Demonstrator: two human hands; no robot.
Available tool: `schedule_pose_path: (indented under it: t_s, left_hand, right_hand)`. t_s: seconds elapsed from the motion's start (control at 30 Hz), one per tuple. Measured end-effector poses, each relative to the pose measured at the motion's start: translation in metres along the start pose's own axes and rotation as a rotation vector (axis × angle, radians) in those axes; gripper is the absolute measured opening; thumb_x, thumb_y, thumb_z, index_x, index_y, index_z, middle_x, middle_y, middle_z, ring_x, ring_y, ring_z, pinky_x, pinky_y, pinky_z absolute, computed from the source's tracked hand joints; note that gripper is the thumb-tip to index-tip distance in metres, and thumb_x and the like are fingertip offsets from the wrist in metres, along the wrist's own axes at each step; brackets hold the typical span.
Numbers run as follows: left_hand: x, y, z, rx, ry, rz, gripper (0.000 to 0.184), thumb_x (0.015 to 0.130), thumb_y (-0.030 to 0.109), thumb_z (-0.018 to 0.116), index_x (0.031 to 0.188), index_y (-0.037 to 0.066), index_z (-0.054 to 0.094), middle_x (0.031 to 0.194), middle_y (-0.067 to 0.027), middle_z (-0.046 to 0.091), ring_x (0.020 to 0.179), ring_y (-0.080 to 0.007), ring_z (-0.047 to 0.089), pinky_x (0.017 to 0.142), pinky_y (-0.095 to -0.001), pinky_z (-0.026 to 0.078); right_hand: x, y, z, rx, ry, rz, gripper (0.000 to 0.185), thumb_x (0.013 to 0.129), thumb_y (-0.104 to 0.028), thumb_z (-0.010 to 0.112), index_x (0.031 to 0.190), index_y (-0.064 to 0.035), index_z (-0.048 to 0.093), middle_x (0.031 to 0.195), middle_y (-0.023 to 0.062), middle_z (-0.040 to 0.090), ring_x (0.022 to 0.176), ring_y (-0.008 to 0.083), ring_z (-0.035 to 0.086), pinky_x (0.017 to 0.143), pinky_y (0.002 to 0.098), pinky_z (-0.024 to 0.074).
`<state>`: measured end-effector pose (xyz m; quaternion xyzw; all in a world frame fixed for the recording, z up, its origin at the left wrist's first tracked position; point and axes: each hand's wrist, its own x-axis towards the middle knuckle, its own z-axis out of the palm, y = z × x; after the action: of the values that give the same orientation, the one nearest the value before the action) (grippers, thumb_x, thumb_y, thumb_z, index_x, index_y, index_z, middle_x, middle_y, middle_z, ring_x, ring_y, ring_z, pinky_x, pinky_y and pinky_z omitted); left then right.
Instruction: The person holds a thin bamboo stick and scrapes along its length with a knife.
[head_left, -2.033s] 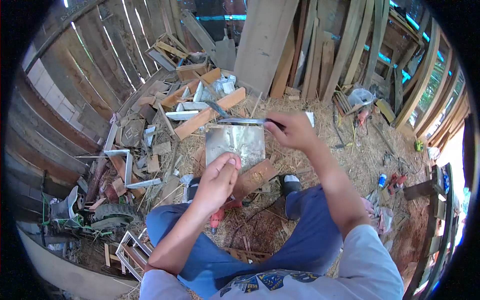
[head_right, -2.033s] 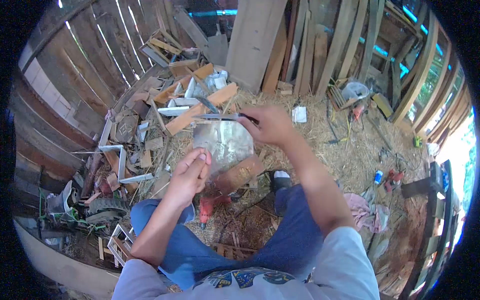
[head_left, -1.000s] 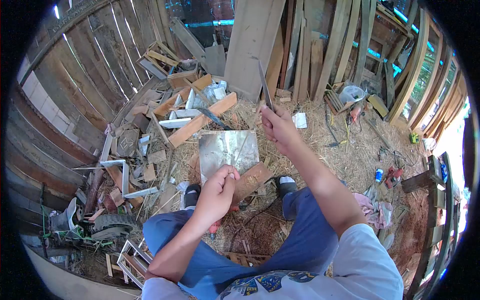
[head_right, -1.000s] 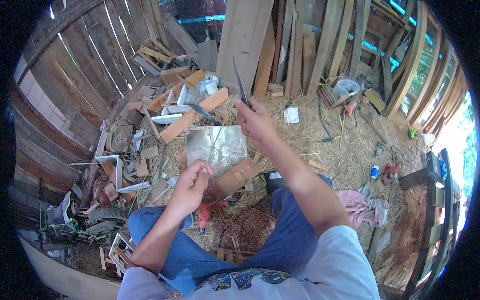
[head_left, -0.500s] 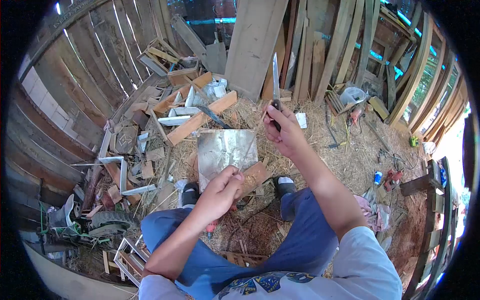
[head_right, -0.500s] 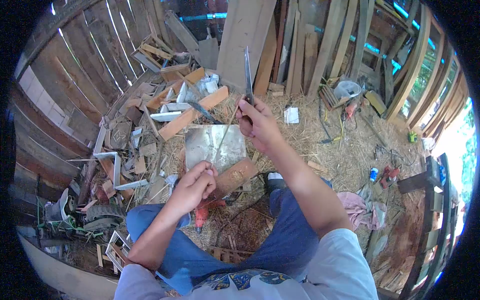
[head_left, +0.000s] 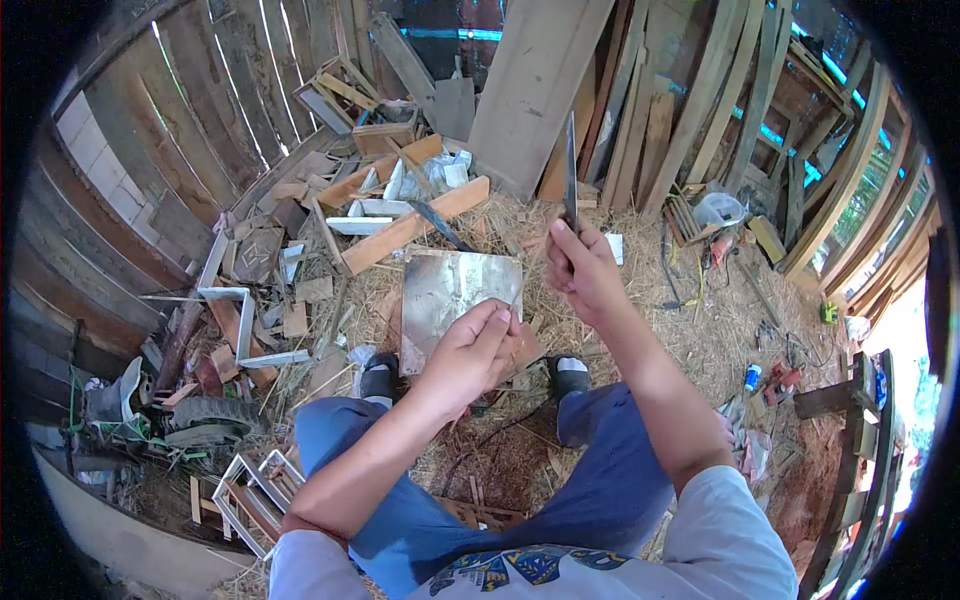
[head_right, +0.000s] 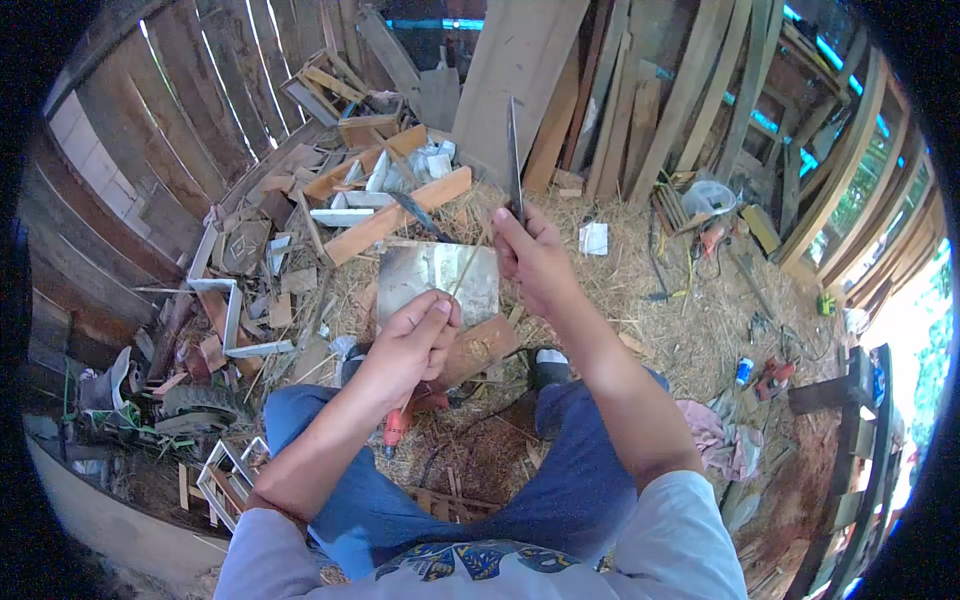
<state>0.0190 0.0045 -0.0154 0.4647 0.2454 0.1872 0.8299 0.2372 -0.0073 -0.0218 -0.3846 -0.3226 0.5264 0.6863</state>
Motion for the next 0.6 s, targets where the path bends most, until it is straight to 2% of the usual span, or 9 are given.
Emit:
schedule_pose_path:
  t_s: [0.07, 0.2, 0.3, 0.33, 0.4, 0.43, 0.5, 0.6]
  left_hand:
    - [0.005, 0.001, 0.001, 0.133, 0.108, 0.144, 0.023, 0.111, 0.027, 0.041, 0.1, 0.01, 0.053, 0.067, 0.0073, 0.037, 0.05, -0.0026, 0.028, 0.043, -0.022, 0.021]
    - [0.011, 0.006, -0.008, 0.208, 0.161, 0.225, 0.022, 0.111, 0.024, 0.04, 0.101, 0.01, 0.053, 0.063, 0.008, 0.036, 0.048, -0.0027, 0.027, 0.043, -0.0221, 0.02]
    - [0.015, 0.006, -0.014, 0.21, 0.146, 0.252, 0.022, 0.111, 0.023, 0.04, 0.101, 0.009, 0.054, 0.061, 0.0087, 0.035, 0.046, -0.0026, 0.027, 0.041, -0.0223, 0.019]
    - [0.017, 0.003, -0.015, 0.237, 0.165, 0.271, 0.022, 0.111, 0.022, 0.04, 0.102, 0.009, 0.055, 0.061, 0.0091, 0.035, 0.046, -0.0024, 0.027, 0.042, -0.0221, 0.02]
    - [0.016, 0.004, -0.016, 0.266, 0.187, 0.287, 0.021, 0.11, 0.022, 0.04, 0.102, 0.009, 0.055, 0.06, 0.0095, 0.035, 0.046, -0.0023, 0.027, 0.042, -0.0219, 0.021]
    - [0.012, 0.007, -0.014, 0.251, 0.214, 0.249, 0.02, 0.109, 0.018, 0.042, 0.1, 0.007, 0.057, 0.07, 0.0064, 0.043, 0.06, -0.0047, 0.036, 0.055, -0.0235, 0.031]
    - [0.009, 0.007, -0.013, 0.237, 0.238, 0.204, 0.02, 0.107, 0.015, 0.044, 0.098, 0.005, 0.059, 0.079, 0.0033, 0.051, 0.073, -0.0071, 0.045, 0.068, -0.0252, 0.04]
    - [0.007, 0.004, -0.012, 0.306, 0.268, 0.262, 0.019, 0.107, 0.015, 0.045, 0.098, 0.004, 0.058, 0.082, 0.0008, 0.053, 0.077, -0.0092, 0.048, 0.074, -0.0267, 0.042]
  right_hand:
    - [0.003, 0.005, -0.007, -0.516, 0.108, -0.129, 0.024, 0.105, -0.028, 0.056, 0.093, -0.0069, 0.058, 0.073, -0.0036, 0.05, 0.057, 0.0072, 0.044, 0.052, 0.0257, 0.0368]
    - [-0.004, 0.007, -0.01, -0.728, -0.011, -0.215, 0.034, 0.107, -0.033, 0.052, 0.09, -0.0036, 0.057, 0.072, -0.004, 0.048, 0.064, 0.0103, 0.046, 0.059, 0.031, 0.0427]
    - [-0.012, 0.004, -0.001, -1.232, -0.143, -0.367, 0.027, 0.102, -0.031, 0.056, 0.094, -0.0061, 0.059, 0.07, 0.0141, 0.058, 0.064, 0.0327, 0.06, 0.061, 0.0411, 0.0468]
    - [-0.017, 0.001, 0.003, -1.231, -0.148, -0.363, 0.027, 0.102, -0.031, 0.056, 0.094, -0.0061, 0.059, 0.07, 0.0141, 0.058, 0.064, 0.0327, 0.06, 0.061, 0.0411, 0.0468]
    - [-0.022, -0.003, 0.012, -1.259, -0.259, -0.296, 0.021, 0.099, -0.028, 0.058, 0.093, -0.0082, 0.06, 0.073, 0.02, 0.059, 0.07, 0.0417, 0.062, 0.061, 0.0457, 0.047]
    - [-0.022, -0.001, 0.013, -1.256, -0.26, -0.294, 0.021, 0.099, -0.028, 0.058, 0.093, -0.0082, 0.06, 0.073, 0.02, 0.059, 0.07, 0.0417, 0.062, 0.061, 0.0457, 0.047]
    - [-0.022, 0.002, 0.011, -1.347, -0.289, -0.381, 0.022, 0.098, -0.03, 0.061, 0.09, -0.0085, 0.06, 0.071, 0.0171, 0.06, 0.069, 0.0418, 0.063, 0.059, 0.0477, 0.0464]
    - [-0.02, 0.005, 0.01, -1.367, -0.285, -0.432, 0.023, 0.096, -0.031, 0.062, 0.089, -0.0095, 0.06, 0.071, 0.0155, 0.061, 0.068, 0.0403, 0.063, 0.057, 0.0482, 0.0466]
